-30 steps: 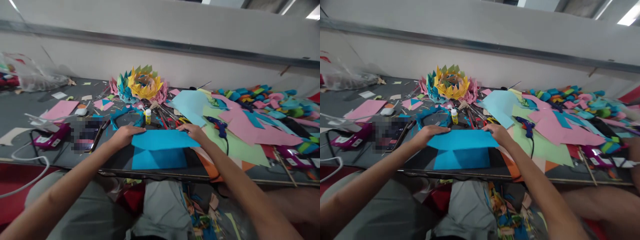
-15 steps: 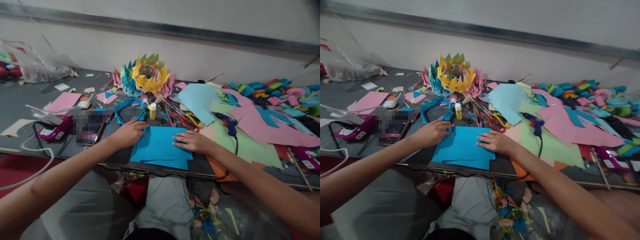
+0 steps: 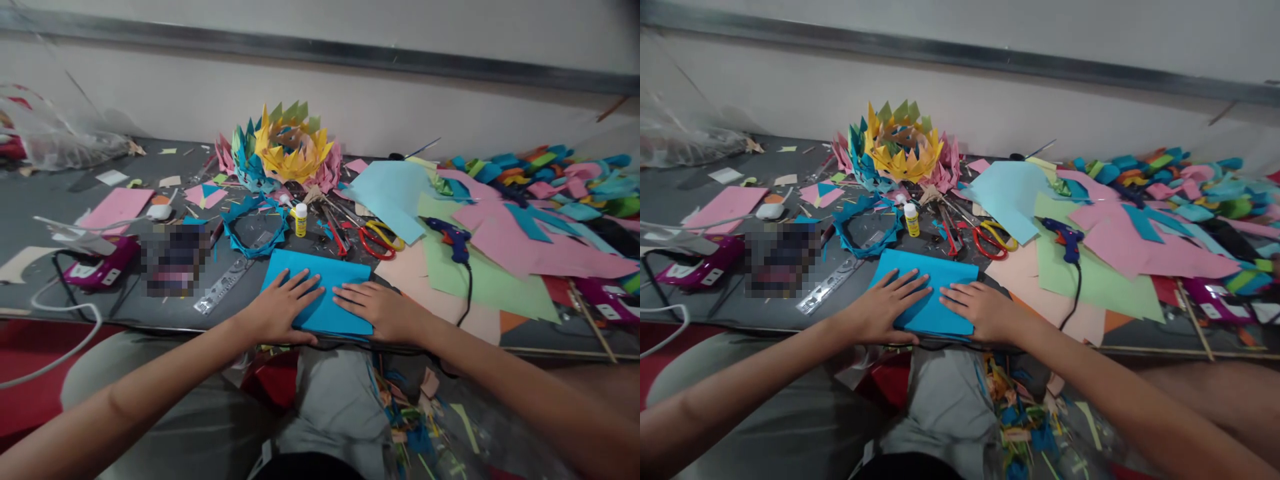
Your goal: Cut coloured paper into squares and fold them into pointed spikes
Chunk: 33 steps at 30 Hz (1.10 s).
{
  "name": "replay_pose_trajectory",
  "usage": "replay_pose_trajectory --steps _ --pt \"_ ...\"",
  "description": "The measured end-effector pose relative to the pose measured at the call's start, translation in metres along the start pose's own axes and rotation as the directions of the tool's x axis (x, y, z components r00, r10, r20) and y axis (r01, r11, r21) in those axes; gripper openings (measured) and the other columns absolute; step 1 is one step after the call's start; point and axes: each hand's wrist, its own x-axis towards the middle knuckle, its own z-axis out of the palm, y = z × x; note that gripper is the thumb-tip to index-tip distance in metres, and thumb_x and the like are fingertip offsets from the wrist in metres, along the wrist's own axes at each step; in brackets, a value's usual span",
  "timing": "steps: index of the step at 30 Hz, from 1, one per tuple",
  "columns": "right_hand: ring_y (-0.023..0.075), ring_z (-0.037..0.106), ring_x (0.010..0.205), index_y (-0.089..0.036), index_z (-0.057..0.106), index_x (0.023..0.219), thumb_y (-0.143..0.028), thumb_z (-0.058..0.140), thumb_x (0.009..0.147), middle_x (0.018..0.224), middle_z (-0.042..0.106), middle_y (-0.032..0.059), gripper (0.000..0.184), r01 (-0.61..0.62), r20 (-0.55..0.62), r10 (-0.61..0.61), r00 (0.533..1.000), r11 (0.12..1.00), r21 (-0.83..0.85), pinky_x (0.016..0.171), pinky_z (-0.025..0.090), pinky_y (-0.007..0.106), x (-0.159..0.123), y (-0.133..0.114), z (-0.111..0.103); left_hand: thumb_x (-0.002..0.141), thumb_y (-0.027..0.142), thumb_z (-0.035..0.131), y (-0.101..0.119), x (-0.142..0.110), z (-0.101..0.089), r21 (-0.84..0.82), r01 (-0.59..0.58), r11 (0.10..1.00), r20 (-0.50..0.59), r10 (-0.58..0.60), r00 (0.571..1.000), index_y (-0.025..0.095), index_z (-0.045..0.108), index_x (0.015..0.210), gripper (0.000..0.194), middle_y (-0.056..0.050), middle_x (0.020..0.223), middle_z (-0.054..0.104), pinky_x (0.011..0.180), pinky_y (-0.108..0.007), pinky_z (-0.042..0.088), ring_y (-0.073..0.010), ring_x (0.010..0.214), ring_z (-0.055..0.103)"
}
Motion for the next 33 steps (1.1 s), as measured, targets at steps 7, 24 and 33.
replay_pose_trajectory --steps 7,24,33 --pt "0.0317 0.017 0.134 -0.018 0.027 0.139 -0.058 0.055 0.075 0.146 0.021 0.0138 0.081 0.035 0.020 -0.036 0.999 0.998 0.043 0.106 0.021 0.052 -0.015 -0.003 0.010 0.079 0.064 0.039 0.000 0.001 0.002 -0.018 0.005 1.000 0.003 -0.005 1.000 0.019 0.031 0.138 0.074 -0.011 0.145 0.025 0.106 -0.053 0.007 -0.0319 0.134 0.018" --pt "0.0263 0.021 0.134 -0.020 0.032 0.137 -0.033 0.048 0.087 0.144 0.030 0.0107 0.054 0.048 -0.003 -0.048 0.999 0.998 0.032 0.107 0.022 0.048 -0.023 -0.003 0.017 0.077 0.064 0.044 -0.001 -0.001 0.003 -0.028 0.007 1.000 -0.053 -0.009 0.999 0.021 0.037 0.135 0.072 -0.010 0.143 0.032 0.107 -0.051 0.009 -0.0308 0.133 0.023" --pt "0.0264 0.021 0.134 -0.018 0.034 0.136 -0.032 0.047 0.087 0.144 0.030 0.0109 0.052 0.041 0.036 -0.041 0.998 0.999 0.012 0.107 0.021 0.047 -0.021 -0.003 0.015 0.075 0.066 0.045 0.001 -0.001 -0.001 -0.041 0.014 0.999 -0.031 -0.015 0.999 0.021 0.037 0.135 0.074 -0.011 0.143 0.031 0.106 -0.053 0.010 -0.0321 0.133 0.024"
